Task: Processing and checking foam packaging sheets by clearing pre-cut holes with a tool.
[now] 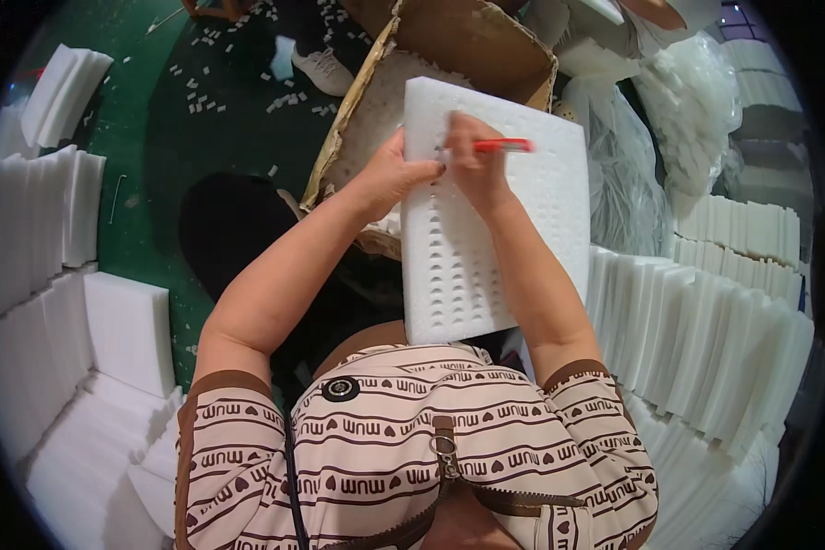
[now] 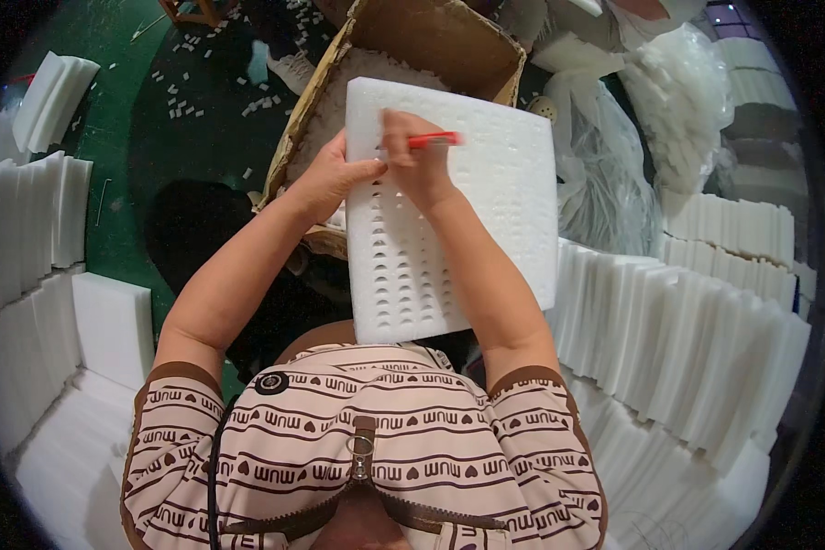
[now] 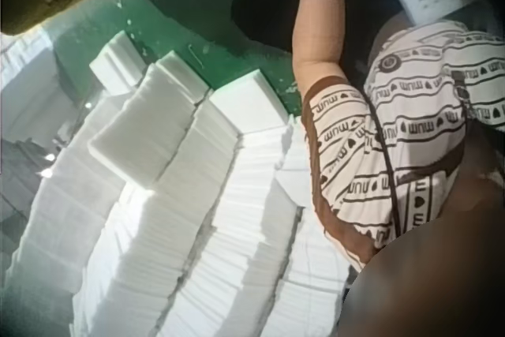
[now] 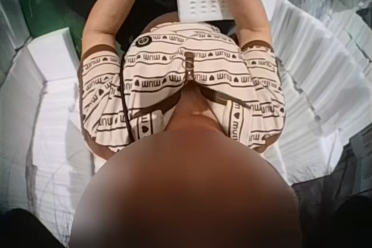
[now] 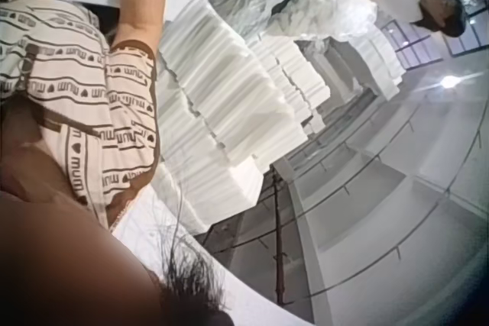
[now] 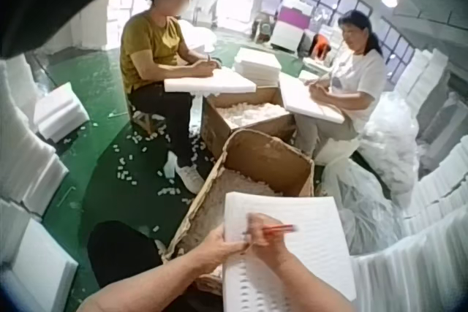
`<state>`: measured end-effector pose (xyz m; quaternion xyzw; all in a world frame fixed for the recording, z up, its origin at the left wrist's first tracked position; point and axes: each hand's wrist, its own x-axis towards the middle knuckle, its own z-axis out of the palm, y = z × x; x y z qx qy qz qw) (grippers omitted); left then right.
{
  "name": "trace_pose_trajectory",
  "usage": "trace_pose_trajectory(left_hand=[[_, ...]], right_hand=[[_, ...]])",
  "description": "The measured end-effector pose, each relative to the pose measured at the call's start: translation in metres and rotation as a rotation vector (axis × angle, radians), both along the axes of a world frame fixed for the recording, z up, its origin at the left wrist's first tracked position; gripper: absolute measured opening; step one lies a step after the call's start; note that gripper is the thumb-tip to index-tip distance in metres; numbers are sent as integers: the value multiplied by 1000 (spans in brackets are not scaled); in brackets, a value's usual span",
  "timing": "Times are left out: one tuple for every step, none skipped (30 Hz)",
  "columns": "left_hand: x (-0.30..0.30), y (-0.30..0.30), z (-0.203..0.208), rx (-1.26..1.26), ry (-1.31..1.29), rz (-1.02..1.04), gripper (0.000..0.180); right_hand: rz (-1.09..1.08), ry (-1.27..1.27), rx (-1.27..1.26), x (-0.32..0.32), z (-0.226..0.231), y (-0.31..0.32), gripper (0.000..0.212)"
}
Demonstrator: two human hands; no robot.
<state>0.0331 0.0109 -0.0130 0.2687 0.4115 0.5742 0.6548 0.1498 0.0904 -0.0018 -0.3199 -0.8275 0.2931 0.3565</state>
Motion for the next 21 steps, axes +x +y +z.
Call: trace_pose_trajectory(left_hand=[[-1,0,-1,-5,-12,4,46],[-1,-1,-3,-9,-25,9,46],[-2,-2,-4,-13,-37,12,47],[-2,-3,-6,-16,-49,15,47],[-1,0,-6,-5,-45,2,47],[1,2,-8,-8,-26,9,46],[2,3,-6,-5,4,13,46],[4,4,-5,0,37,15,46],[6,4,-4,8,70,15,46],[3,4,-8,6,18,26,46],[0,4,-12,5,-32,35,45],[-6,0,-18,25,-9,18,45],[-11,-1,-22,-32,-59,89,47],[-15,5,-26,-90,-110,161,48],[-15,10,-21,-80,-100,145,48],[-16,8,-16,-85,-147,196,48],[-20,9,-9,-84,-193,259,48],[-25,9,-3,-82,-240,323,48],[-31,8,1,-77,-287,396,48],[-33,7,0,-73,-280,413,48],[-34,7,-1,-54,-332,423,47]], right_hand=[[-17,107,-51,2,3,1,24],[-33,213,-103,6,6,3,24],[-50,319,-155,8,10,4,24],[-67,426,-206,9,12,4,24],[-77,432,-193,8,13,4,24],[-76,274,-153,5,13,3,23],[-78,129,-110,0,14,1,23],[-87,-15,-68,-4,16,0,22],[-102,-159,-27,-3,19,0,22],[-55,-37,-124,-4,18,3,26],[-5,87,-217,-3,21,6,31],[-18,112,-196,-2,26,7,31],[-64,261,-337,7,32,10,32],[-103,412,-479,20,39,14,33],[-139,558,-630,38,45,13,34],[-170,703,-793,57,46,6,34],[-75,763,-775,76,47,5,44],[-160,777,-793,95,49,-3,46],[-237,787,-813,109,52,-13,49],[-306,844,-791,121,52,-22,50],[-375,899,-768,133,53,-30,53]])
